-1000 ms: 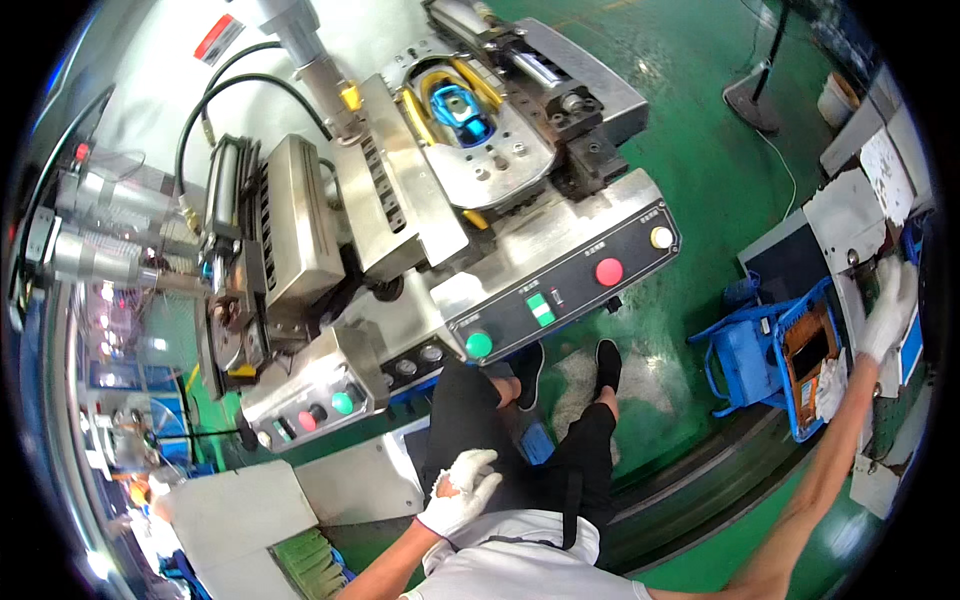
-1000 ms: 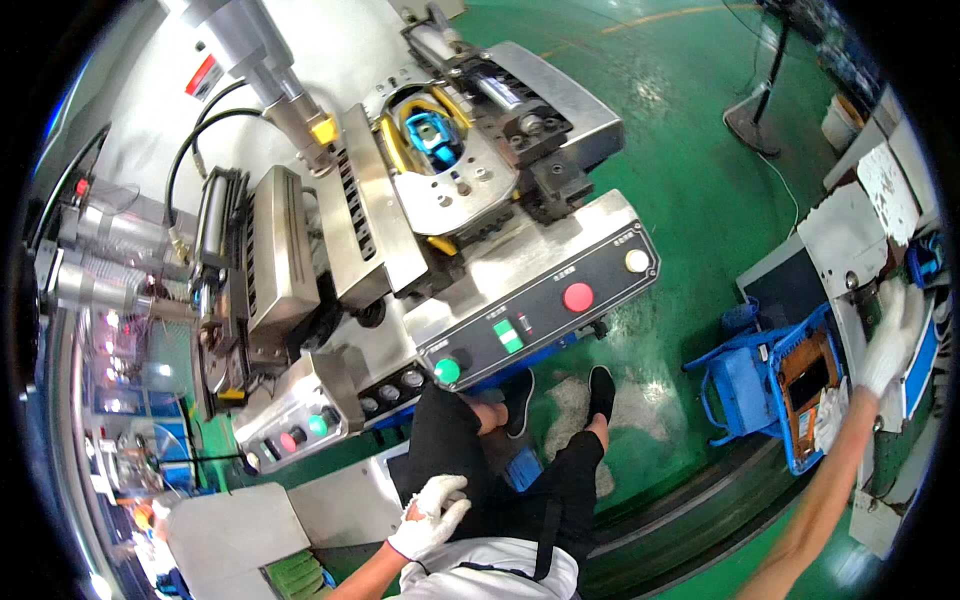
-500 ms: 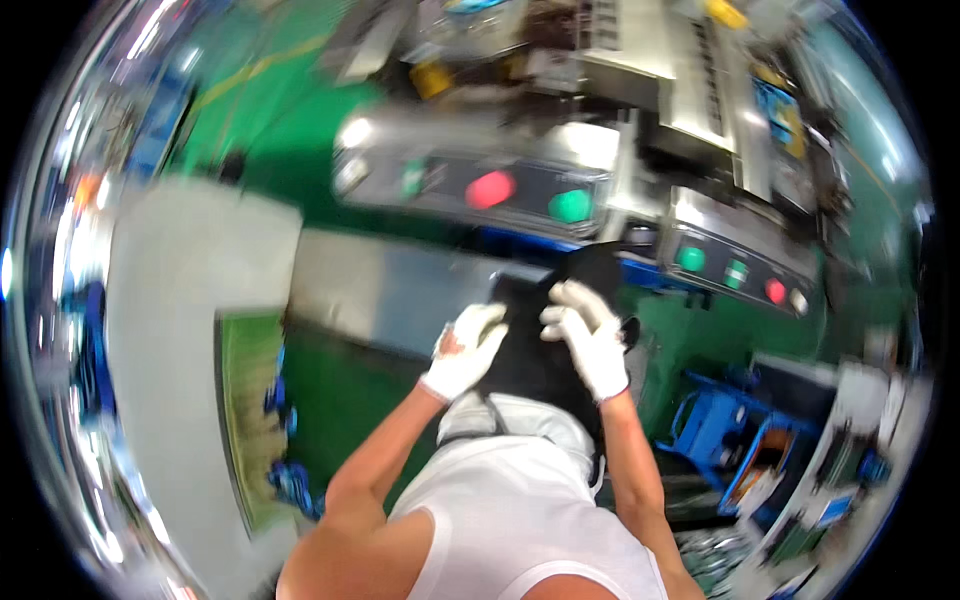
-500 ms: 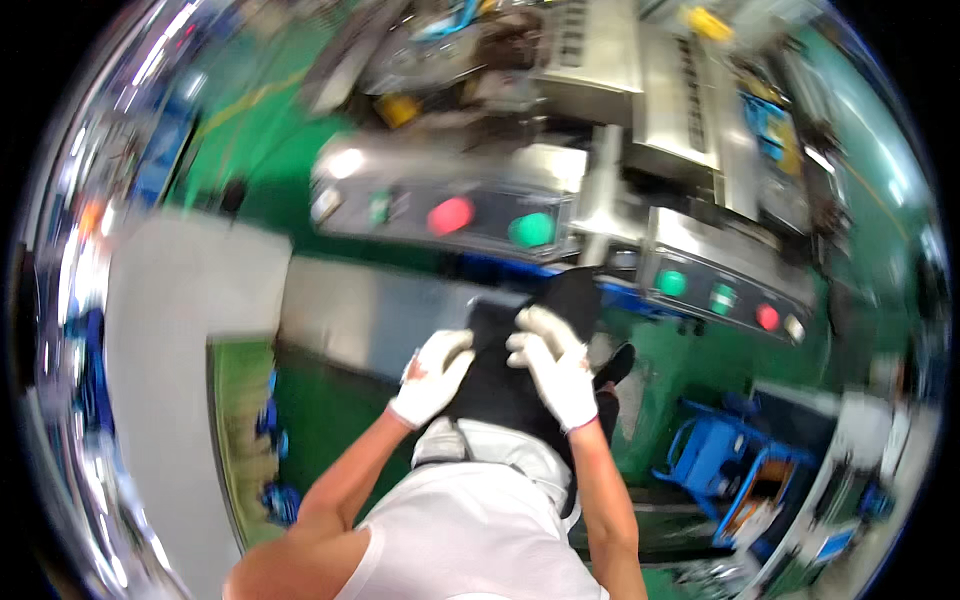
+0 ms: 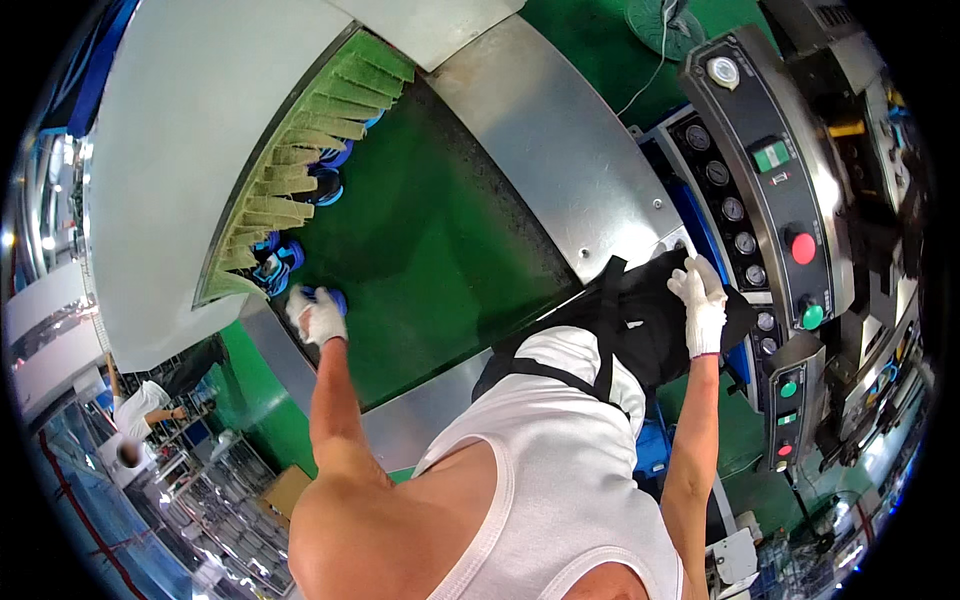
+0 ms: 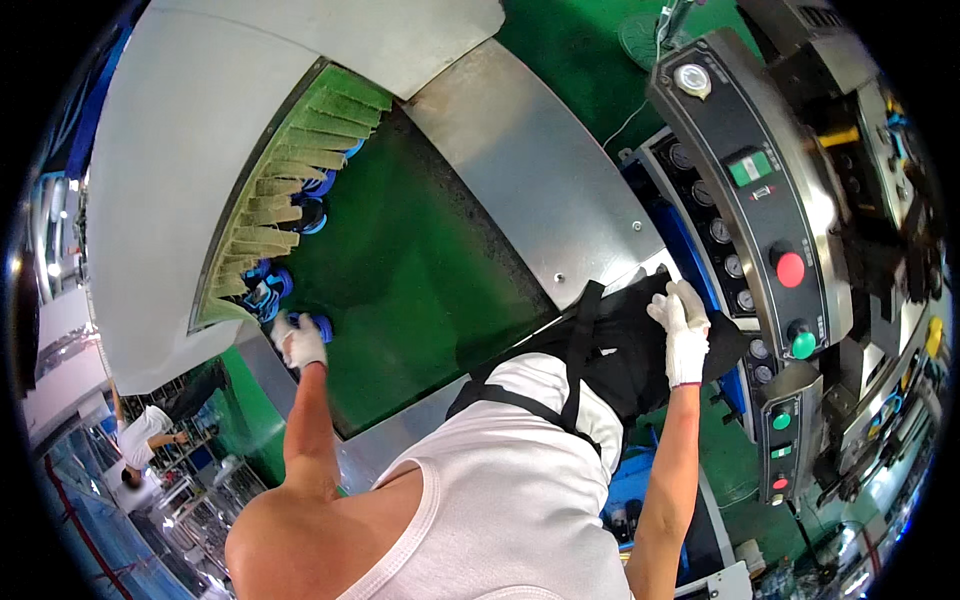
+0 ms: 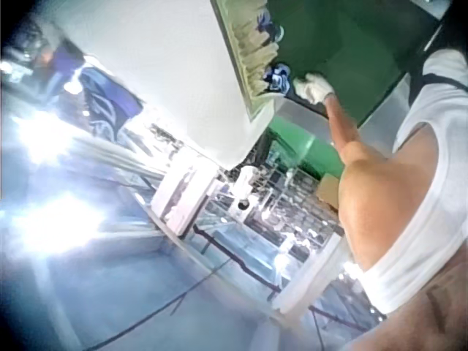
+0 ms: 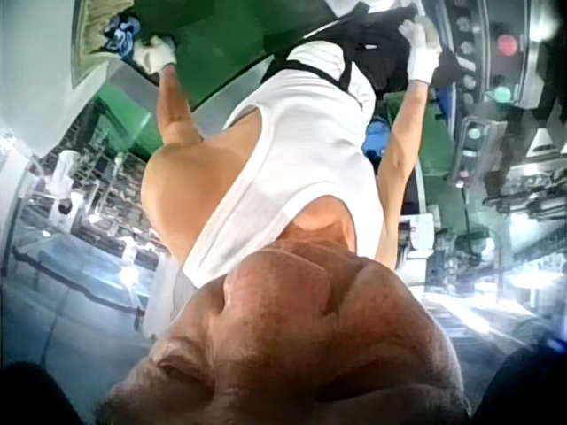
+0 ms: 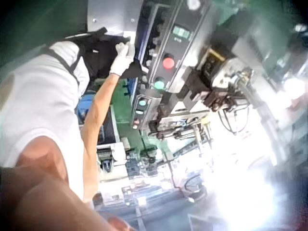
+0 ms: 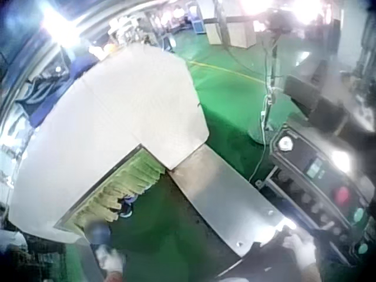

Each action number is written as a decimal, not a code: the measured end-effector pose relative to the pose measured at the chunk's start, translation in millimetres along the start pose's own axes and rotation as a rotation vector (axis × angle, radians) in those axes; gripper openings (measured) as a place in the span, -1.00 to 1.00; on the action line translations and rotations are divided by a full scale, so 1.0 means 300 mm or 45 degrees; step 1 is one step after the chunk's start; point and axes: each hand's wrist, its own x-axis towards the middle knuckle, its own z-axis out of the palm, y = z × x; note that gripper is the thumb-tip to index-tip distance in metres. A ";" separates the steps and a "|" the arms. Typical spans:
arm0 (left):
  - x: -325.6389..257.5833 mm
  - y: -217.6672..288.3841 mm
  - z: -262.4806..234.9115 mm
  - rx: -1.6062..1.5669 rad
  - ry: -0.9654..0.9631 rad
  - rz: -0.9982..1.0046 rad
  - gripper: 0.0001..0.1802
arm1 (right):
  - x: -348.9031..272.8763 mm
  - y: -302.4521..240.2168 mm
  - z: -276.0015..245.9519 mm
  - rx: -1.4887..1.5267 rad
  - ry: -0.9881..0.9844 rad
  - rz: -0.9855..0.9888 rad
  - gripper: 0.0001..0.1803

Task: The person repeatedly picks up blue and black sneakers from a conveyor belt and places them into a machine. They press a green button to activate the machine, then remove the sneakers and place them back onto the belt. This cycle is performed multiple times throughout the video.

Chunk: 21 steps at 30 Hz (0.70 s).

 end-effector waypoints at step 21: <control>1.030 0.686 0.514 0.379 -0.463 1.089 -0.28 | -0.036 0.007 -0.001 -0.201 0.014 0.026 -0.48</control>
